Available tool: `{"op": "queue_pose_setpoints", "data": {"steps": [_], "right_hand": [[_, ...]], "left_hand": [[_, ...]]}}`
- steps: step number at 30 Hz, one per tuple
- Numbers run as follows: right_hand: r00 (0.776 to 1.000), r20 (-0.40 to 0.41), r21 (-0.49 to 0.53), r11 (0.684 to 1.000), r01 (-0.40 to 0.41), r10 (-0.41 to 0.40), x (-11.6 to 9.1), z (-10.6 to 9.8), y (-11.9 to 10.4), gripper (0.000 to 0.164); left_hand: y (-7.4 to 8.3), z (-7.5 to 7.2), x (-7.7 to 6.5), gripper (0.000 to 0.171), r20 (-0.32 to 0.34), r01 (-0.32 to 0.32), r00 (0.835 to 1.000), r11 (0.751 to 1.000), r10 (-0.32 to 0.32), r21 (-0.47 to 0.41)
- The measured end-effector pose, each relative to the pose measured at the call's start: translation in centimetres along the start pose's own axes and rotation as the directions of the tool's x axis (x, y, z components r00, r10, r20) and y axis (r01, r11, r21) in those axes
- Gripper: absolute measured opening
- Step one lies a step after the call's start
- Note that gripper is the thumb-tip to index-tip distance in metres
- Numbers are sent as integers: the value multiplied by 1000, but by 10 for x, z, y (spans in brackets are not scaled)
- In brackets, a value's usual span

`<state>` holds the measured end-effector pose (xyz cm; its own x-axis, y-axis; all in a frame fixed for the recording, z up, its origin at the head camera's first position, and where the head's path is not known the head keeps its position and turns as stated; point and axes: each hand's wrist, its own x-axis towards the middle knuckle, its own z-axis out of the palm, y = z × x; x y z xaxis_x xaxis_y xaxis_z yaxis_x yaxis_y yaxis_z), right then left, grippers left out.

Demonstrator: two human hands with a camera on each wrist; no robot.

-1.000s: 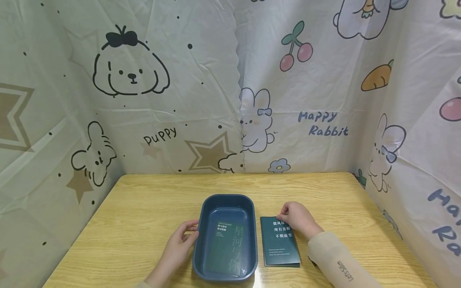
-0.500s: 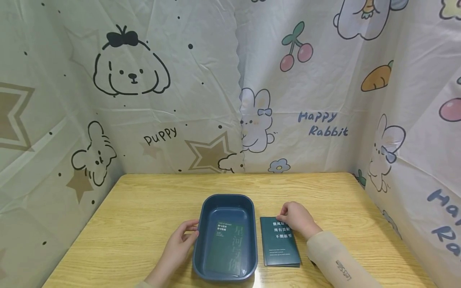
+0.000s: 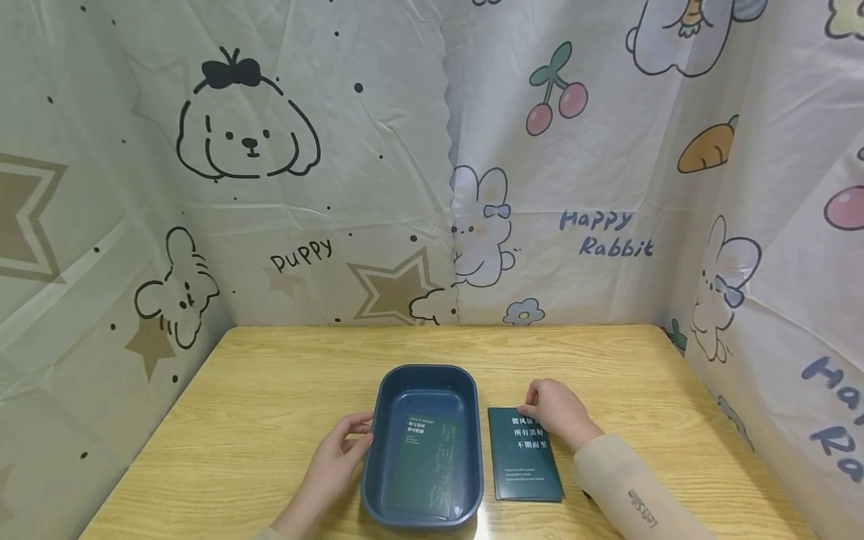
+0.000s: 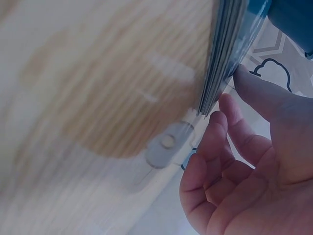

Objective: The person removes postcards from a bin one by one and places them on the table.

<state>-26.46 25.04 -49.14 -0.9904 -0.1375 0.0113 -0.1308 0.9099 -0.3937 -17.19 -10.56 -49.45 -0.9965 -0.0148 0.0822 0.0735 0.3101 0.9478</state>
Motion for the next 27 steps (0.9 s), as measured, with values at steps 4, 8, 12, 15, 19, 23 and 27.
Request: {"op": "queue_pose_setpoints", "data": {"steps": [4,8,12,15,19,23,27], "right_hand": [[1000,3,-5,1000,4,-4,-1,-1,-1,19],[1000,-19,1,1000,1,-1,-1,-4,-3,18],[997,-72,20,1000,16,-14,-2,-12,-13,17],[992,-115,17,998,59,-56,-4,-18,-24,17],[978,-166,11,991,131,-128,-7,-23,-42,16],[957,-216,5,980,199,-193,-11,-22,-61,14],[946,-234,5,973,232,-225,-16,-18,-82,13]], "left_hand": [[-1,0,0,33,0,-5,1000,1000,5,13],[1,0,-1,34,5,-7,1000,1000,7,11],[2,-1,-1,34,5,-8,1000,1000,8,6],[2,-1,-1,33,2,-9,1000,1000,9,5],[2,-1,-1,33,-2,-7,1000,1000,7,8],[1,-1,-1,33,-2,-6,1000,1000,6,11],[1,0,-1,33,-3,-11,1000,1000,12,11]]}}
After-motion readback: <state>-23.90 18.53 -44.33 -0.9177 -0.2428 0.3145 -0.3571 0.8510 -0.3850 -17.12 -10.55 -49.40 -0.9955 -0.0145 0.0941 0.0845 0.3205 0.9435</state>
